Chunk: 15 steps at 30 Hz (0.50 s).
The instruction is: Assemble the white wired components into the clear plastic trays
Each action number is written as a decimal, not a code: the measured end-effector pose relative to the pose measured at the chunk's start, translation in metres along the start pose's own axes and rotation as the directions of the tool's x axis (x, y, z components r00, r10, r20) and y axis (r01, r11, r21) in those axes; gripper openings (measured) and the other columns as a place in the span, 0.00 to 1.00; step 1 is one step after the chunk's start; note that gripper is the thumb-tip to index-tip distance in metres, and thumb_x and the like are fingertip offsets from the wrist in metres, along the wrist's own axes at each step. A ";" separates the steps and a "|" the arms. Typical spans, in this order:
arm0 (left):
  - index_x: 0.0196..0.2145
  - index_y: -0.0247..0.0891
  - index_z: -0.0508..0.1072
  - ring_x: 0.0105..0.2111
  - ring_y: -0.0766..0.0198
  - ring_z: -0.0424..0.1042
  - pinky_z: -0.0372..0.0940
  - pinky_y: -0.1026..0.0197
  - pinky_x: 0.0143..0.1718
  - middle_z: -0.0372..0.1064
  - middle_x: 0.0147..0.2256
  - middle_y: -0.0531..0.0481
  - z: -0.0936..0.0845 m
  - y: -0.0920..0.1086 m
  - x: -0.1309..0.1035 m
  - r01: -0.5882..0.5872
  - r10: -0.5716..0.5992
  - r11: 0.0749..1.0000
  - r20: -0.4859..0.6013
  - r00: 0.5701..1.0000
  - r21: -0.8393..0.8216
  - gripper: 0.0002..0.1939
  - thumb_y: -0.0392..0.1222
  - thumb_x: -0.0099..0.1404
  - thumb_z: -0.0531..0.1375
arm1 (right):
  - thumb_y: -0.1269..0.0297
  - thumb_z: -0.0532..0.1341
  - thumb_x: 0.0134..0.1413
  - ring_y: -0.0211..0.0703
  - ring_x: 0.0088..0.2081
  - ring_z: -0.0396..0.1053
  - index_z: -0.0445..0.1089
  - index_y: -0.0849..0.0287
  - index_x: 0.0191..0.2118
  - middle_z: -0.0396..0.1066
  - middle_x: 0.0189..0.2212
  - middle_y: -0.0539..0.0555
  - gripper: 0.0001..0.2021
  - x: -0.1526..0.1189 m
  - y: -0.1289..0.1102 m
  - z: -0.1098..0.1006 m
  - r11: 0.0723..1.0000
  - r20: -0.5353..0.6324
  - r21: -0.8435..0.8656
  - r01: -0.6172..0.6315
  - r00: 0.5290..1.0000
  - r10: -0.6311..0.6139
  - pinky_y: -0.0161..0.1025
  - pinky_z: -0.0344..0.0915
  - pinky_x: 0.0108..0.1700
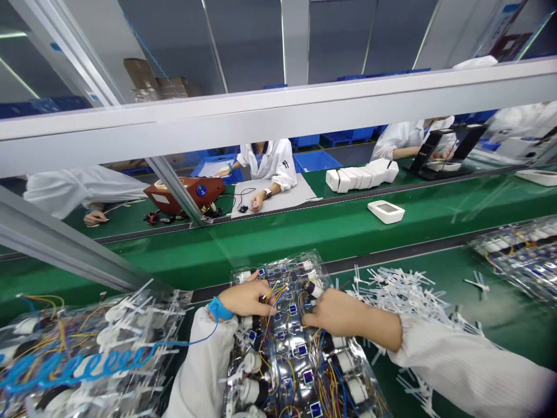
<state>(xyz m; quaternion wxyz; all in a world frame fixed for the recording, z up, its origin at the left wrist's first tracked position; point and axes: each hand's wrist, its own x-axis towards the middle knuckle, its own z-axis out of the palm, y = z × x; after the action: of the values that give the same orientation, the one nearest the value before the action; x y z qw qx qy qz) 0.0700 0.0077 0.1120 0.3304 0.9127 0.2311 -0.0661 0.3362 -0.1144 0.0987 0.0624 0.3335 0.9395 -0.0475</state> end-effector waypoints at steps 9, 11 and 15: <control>0.34 0.42 0.78 0.45 0.61 0.75 0.42 0.52 0.69 0.76 0.40 0.54 0.000 0.002 0.006 0.033 -0.033 0.999 0.049 0.998 -0.008 0.13 0.54 0.62 0.64 | 0.74 0.58 0.62 0.46 0.26 0.69 0.71 0.56 0.40 0.74 0.24 0.53 0.07 -0.005 -0.001 0.009 1.000 -0.026 0.005 -0.025 0.999 0.025 0.37 0.51 0.27; 0.34 0.42 0.78 0.45 0.61 0.75 0.42 0.51 0.69 0.76 0.40 0.54 -0.001 0.005 0.009 0.038 -0.037 0.999 0.060 0.997 -0.007 0.11 0.52 0.62 0.65 | 0.75 0.57 0.62 0.46 0.27 0.69 0.71 0.56 0.40 0.74 0.24 0.53 0.08 -0.009 0.002 0.012 0.999 -0.045 0.037 -0.025 0.999 0.027 0.37 0.51 0.27; 0.33 0.41 0.78 0.44 0.61 0.76 0.40 0.48 0.70 0.76 0.37 0.55 -0.005 0.013 0.015 0.047 -0.045 0.999 0.094 0.995 -0.020 0.10 0.50 0.61 0.66 | 0.71 0.58 0.60 0.46 0.28 0.67 0.70 0.57 0.37 0.72 0.24 0.53 0.04 -0.021 0.013 0.015 0.987 -0.115 0.161 -0.020 0.993 0.039 0.38 0.52 0.28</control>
<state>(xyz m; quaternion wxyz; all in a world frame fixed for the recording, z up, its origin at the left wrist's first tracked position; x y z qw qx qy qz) 0.0891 0.0074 0.1196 0.3493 0.8993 0.2372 -0.1137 0.3620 -0.1194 0.0867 -0.0191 0.3536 0.9296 -0.1020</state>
